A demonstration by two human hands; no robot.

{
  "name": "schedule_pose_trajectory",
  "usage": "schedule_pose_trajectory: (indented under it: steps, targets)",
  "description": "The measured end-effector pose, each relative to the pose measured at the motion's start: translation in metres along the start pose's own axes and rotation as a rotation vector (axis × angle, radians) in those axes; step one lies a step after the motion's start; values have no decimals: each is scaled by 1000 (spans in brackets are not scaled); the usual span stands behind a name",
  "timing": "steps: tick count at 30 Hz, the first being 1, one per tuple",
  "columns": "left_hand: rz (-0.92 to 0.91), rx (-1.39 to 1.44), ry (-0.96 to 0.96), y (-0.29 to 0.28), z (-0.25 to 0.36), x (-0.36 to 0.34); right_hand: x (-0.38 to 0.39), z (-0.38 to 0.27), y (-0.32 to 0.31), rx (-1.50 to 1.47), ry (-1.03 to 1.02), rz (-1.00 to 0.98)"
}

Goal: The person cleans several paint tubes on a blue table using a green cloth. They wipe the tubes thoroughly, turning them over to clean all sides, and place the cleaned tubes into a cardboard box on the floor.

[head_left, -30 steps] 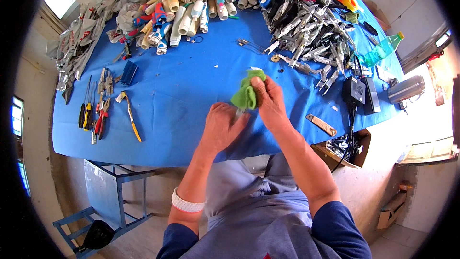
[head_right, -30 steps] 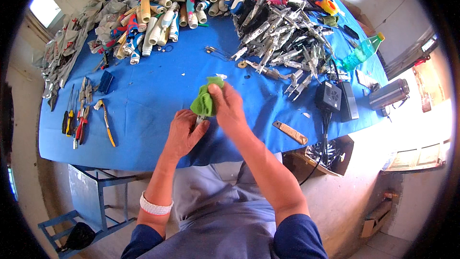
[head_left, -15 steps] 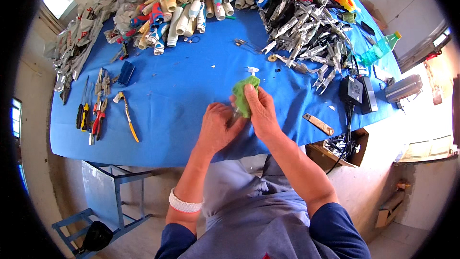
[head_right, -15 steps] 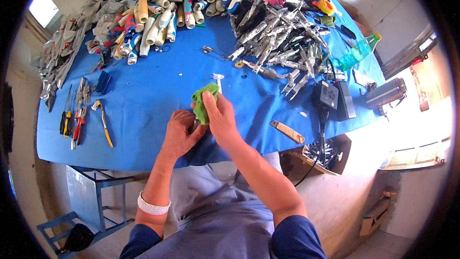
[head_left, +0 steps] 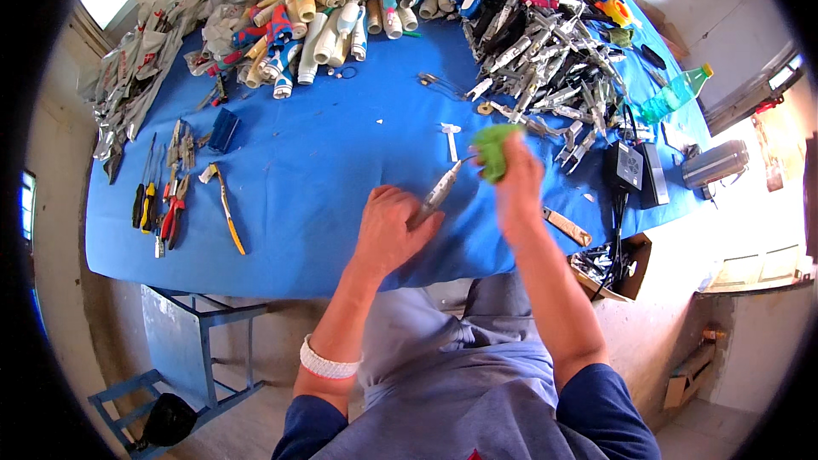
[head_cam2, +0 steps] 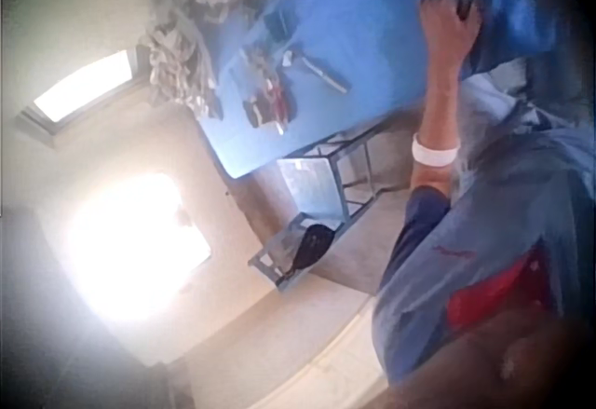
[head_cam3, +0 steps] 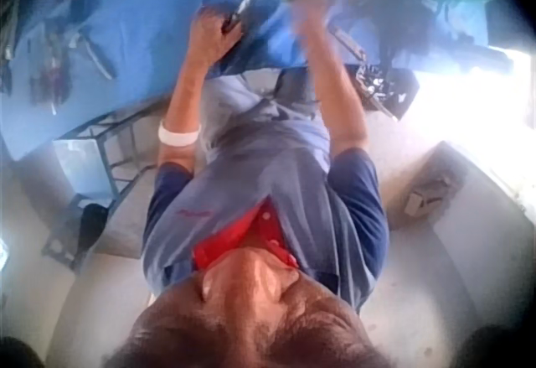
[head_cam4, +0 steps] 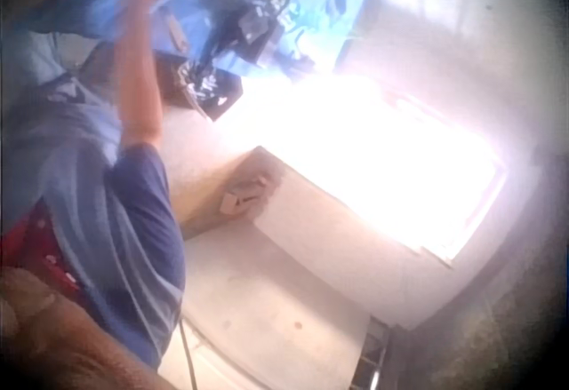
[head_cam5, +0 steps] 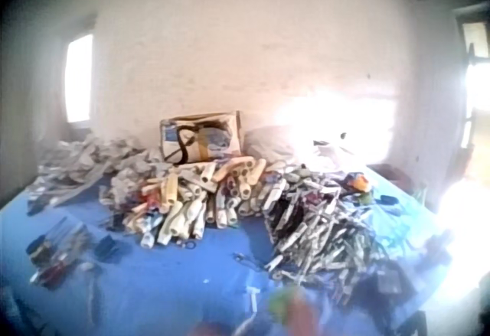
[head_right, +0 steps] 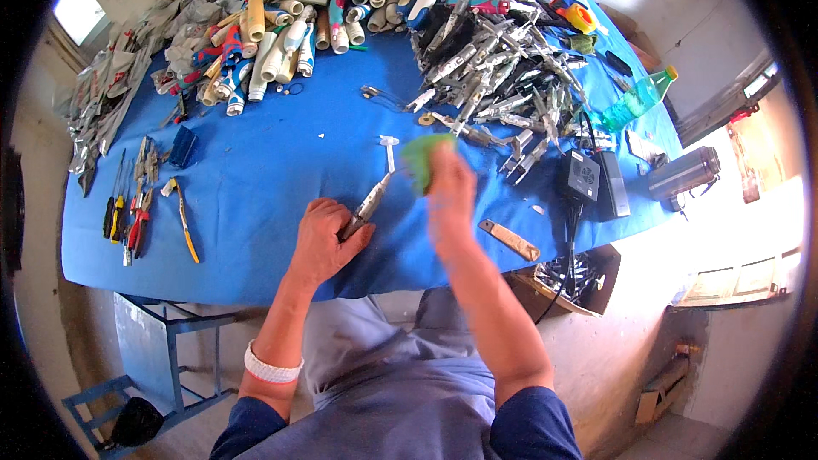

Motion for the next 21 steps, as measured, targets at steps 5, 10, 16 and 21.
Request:
schedule_pose_trajectory:
  steps: [5,10,16,21]
  targets:
    - [11,31,-12,-2,-1,1,36,34,65,0,52,-220]
    - [46,79,26,-5,5,0,34,36,73,-130,140,-326]
    - [23,45,42,0,-1,3,20,24,62,-139,145,-285]
    - [24,64,44,0,0,2,1,-6,21,-126,-3,-78]
Point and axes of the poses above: each hand's wrist, its own x-axis away from the middle knuckle, its own y-axis out of the palm, z = x × y, the point moved 8 cm from there along -x, towards the middle knuckle, and after that the axes turned 12 degrees about y, right-handed, at the moved point
